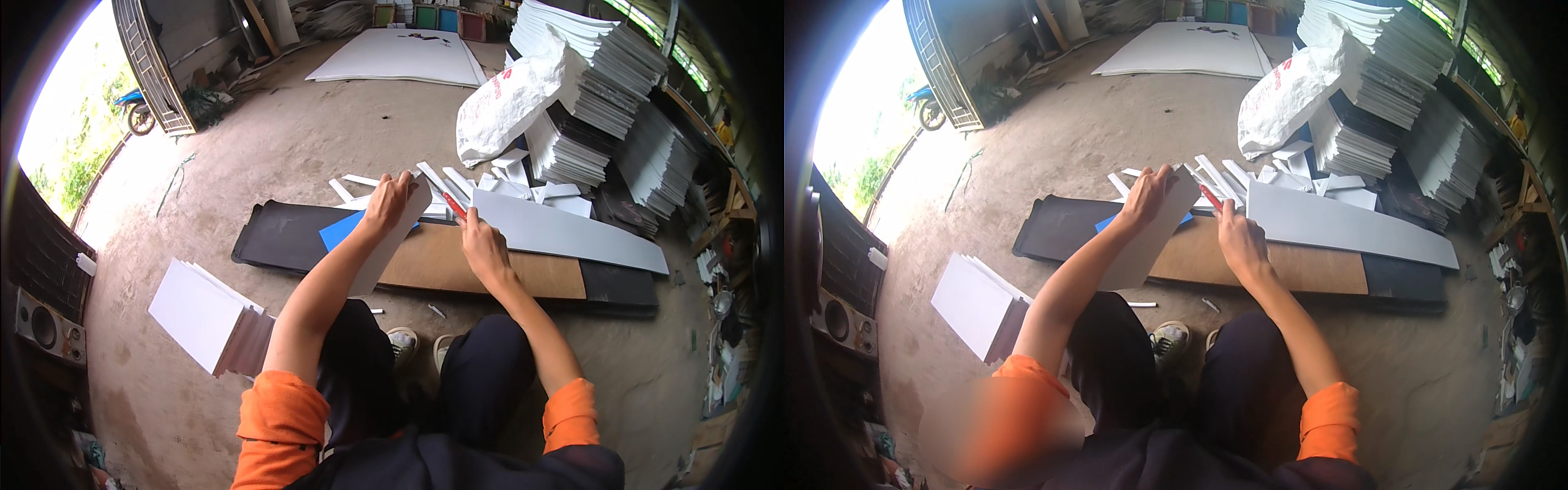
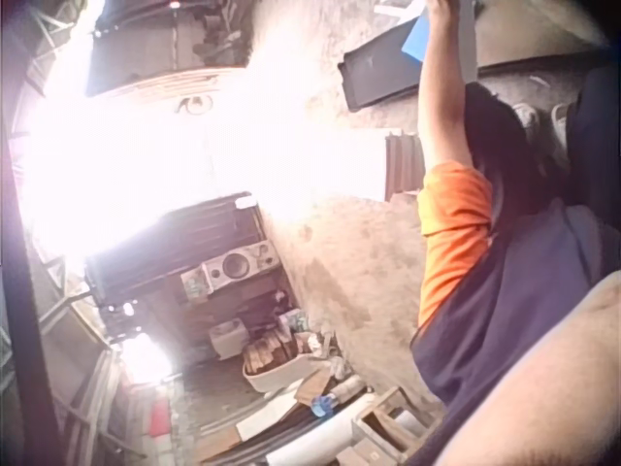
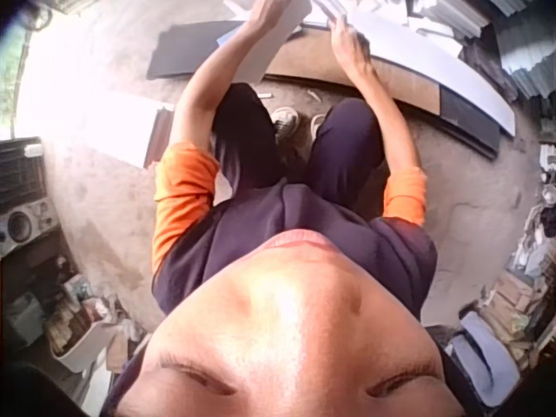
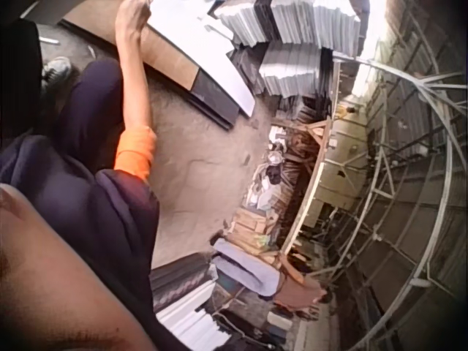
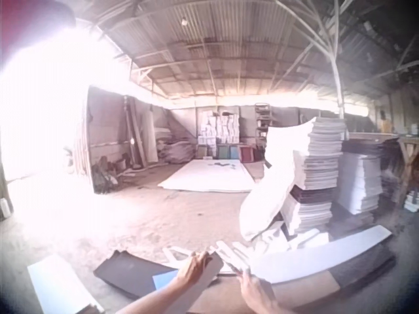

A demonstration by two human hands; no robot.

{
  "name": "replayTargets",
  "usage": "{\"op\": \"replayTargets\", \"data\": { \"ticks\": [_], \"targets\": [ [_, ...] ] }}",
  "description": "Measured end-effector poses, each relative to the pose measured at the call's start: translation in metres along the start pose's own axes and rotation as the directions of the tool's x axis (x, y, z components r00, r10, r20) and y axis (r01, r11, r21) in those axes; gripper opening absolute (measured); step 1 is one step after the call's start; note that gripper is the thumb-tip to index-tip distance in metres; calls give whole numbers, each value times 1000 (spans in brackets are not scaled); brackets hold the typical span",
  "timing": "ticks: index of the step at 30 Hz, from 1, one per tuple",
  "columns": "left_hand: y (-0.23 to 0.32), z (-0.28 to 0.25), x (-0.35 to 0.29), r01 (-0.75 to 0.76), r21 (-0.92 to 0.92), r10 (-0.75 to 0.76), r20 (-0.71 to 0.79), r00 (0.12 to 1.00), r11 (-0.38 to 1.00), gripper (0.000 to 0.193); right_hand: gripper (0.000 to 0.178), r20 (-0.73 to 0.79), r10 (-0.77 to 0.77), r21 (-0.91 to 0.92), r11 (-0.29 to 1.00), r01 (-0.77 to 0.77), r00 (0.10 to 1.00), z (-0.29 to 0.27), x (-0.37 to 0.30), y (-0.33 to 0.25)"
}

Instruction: The person sits on the floor and uses a utility knife to cut white foam sheets. They use a blue rectangular template to guide the cuts, repeatedly aligning the template and slicing along its edges to produce smaller rectangular pieces.

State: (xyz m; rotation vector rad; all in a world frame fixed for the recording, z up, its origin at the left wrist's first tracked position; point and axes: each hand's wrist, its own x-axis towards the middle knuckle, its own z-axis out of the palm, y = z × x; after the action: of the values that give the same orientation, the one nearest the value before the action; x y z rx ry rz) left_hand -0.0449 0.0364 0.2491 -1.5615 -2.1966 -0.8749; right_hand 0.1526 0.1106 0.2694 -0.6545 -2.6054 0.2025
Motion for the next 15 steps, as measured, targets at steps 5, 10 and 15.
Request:
{"op": "replayTargets", "data": {
  "ticks": [5, 10, 15],
  "targets": [
    [4, 1, 1, -9, -11, 9, -36, 999, 1000, 19, 23, -21, -35, -57, 998, 34, 999, 9, -2, 2],
    [10, 4, 1, -27, -5, 27, -83, 996, 1000, 19, 23, -12, -11, -83, 997, 10, 1000, 8, -2, 4],
    [14, 6, 4, -39, 18, 39, -18, 999, 999, 20, 23, -26, 11, -114, 993, -14, 1000, 5, -3, 4]
  ]
}}
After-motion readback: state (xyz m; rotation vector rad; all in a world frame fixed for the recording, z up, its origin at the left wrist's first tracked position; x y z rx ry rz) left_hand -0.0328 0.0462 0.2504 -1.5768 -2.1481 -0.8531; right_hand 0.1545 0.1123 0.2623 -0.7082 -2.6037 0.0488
